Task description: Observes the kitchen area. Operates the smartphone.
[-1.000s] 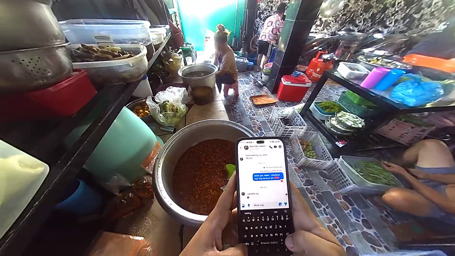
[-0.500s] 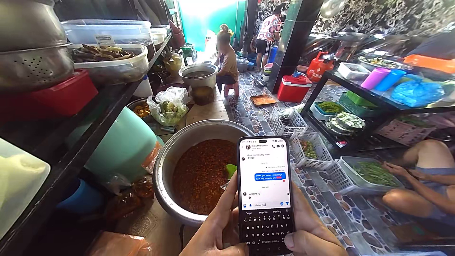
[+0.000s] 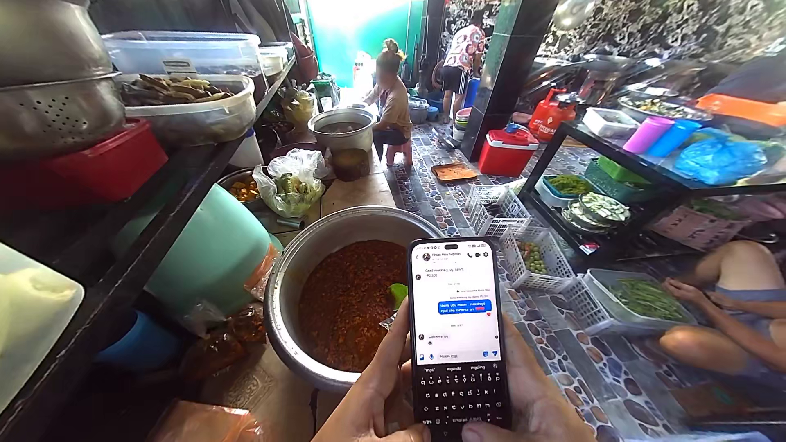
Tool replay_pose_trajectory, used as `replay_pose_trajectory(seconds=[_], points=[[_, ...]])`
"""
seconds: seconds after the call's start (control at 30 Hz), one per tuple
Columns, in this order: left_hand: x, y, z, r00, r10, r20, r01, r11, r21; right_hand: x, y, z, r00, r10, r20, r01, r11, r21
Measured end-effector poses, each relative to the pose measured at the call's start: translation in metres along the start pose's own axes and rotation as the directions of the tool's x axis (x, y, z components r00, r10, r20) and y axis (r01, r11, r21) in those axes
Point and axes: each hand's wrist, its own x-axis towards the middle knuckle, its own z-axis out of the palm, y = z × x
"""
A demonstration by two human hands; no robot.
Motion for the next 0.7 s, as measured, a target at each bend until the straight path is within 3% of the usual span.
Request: replay_pose_trajectory(seconds=[0.33,0.53,0.7], points=[[-0.001,0.002,0.005,0.995,-0.065,-0.075,0.07,0.995,0.07,-0.001,0.005,-0.002,0.999,0.011,0.03,-0.014,0.997,0.082],[-0.001,0.001,0.002,0.999,-0.02,-0.043,0.023,0.998,0.06,-0.003,0.007,0.0,1.0,0.019,-0.007,-0.019,0.998,0.066],[0.004,-0.006,0.01,0.983,0.059,-0.175,-0.05,0.997,0.054,-0.004,0.009,0.0,1.0,-0.002,-0.019,0.002,1.0,0.018]])
